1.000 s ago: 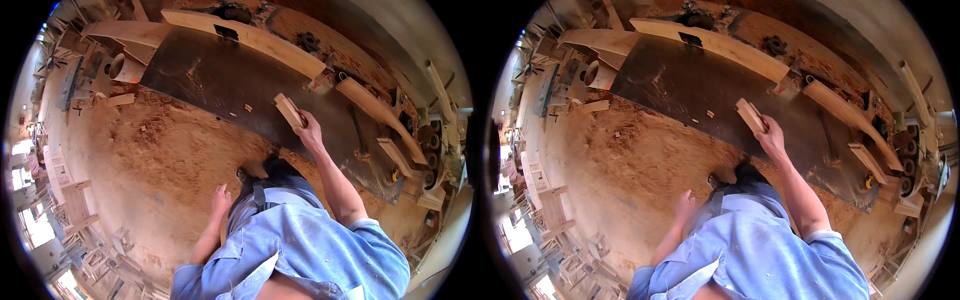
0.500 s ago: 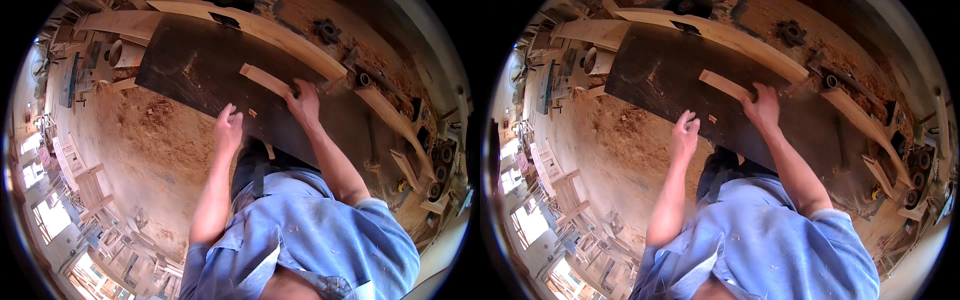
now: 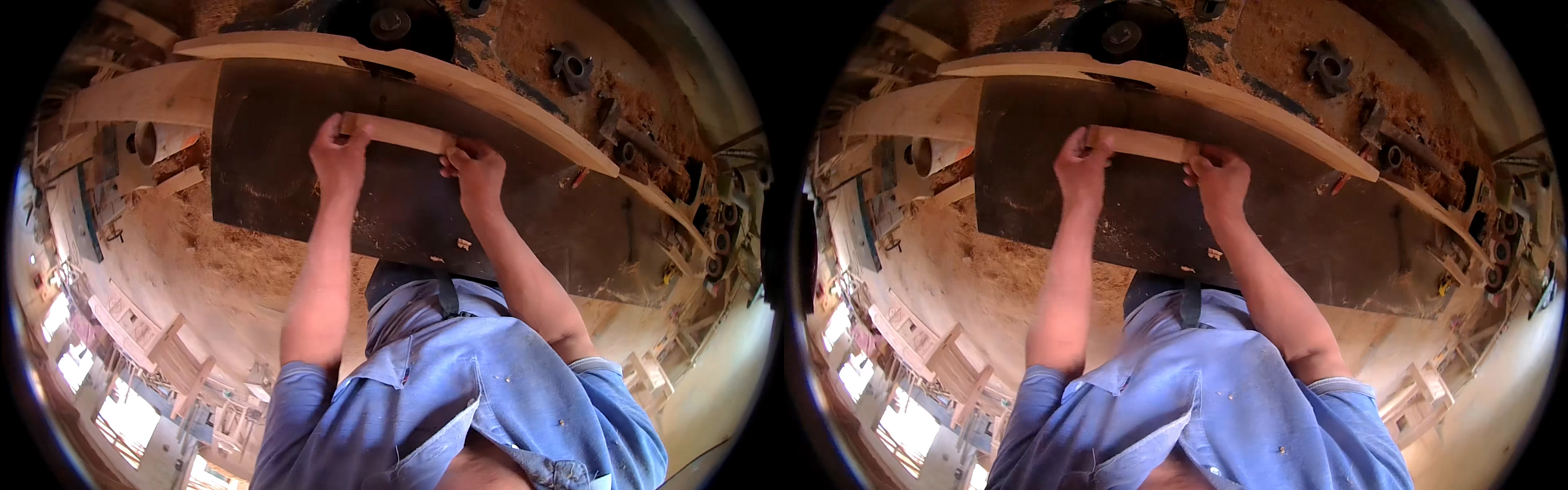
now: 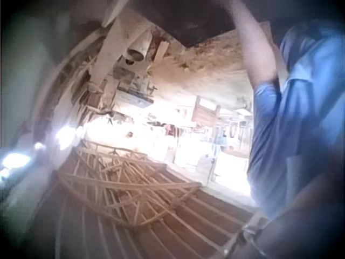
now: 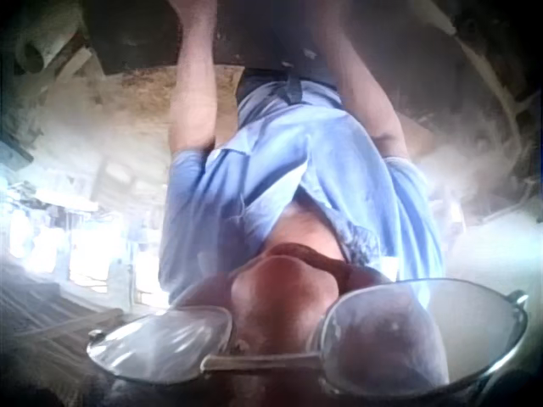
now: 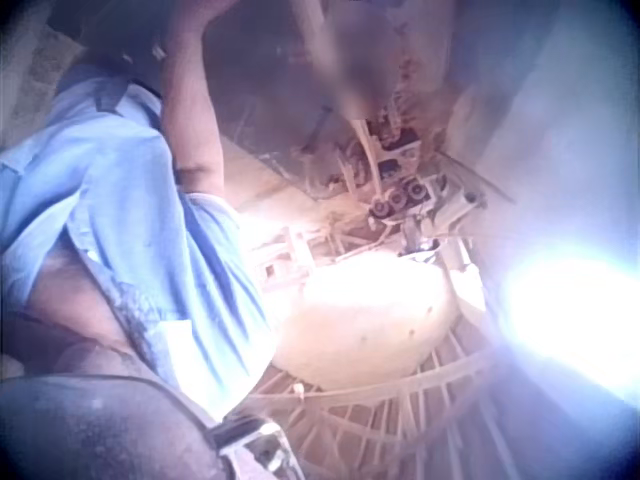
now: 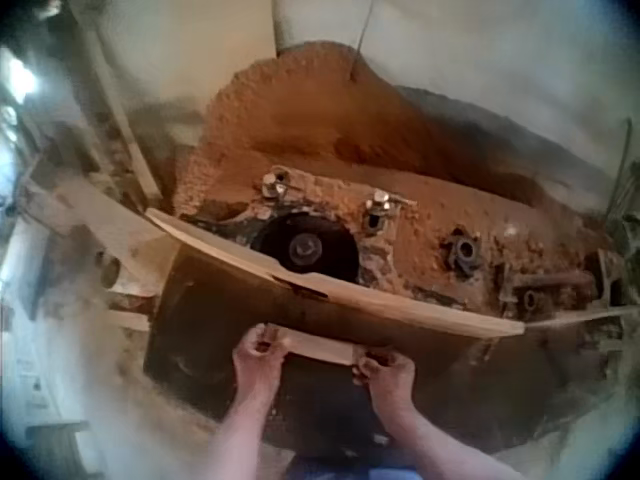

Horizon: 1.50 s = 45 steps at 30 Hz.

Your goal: The person assembles a mechanical device on a workbench, using a hammer to secure a metal component into a wooden jig. They then insert and tighten bolts into the assembly using a wrench and their hands, adjusting the position of the wooden jig and metal parts throughout the process.

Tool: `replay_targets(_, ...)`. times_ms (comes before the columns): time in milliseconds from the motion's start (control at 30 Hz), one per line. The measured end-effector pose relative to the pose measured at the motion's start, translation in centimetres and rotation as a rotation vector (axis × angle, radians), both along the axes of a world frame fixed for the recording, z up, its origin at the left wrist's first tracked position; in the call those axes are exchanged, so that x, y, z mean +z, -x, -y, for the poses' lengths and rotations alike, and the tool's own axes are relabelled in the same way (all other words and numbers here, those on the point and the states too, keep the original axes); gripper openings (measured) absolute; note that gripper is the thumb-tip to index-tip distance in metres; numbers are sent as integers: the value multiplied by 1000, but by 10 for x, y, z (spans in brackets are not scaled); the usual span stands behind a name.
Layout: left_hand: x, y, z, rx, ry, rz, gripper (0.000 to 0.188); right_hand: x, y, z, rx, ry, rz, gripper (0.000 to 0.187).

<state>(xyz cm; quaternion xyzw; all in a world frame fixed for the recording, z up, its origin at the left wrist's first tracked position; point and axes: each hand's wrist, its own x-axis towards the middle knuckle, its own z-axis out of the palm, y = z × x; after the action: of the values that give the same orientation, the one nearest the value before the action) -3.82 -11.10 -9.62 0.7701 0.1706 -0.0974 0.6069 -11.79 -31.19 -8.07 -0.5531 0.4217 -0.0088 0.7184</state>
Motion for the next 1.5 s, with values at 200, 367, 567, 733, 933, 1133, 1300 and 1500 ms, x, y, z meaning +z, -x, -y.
replay_targets(200,29,-70,-25,-33,89,-80,62,4,-62,-40,-79,51,-50,14)
replay_targets(367,23,-94,-32,-33,93,-79,64,0,-85,-48,-109,70,-57,12)
replay_targets(567,20,-104,-40,-80,41,-104,74,8,-94,-50,-116,90,-95,11)
replay_targets(733,25,-97,-47,-27,95,-149,76,19,-104,-52,-66,72,-85,13)
replay_targets(933,33,-85,-61,-60,146,-213,75,14,-106,-61,-120,48,-83,22)
replay_targets(1133,27,-43,-68,-124,17,-242,62,10,-101,-82,-253,-2,19,21)
replay_targets(1300,28,-2,-51,-116,-103,-217,53,18,-88,-105,175,159,-10,49)
replay_targets(1500,36,-22,-60,-300,-262,-156,60,-13,-102,-138,140,528,78,65)
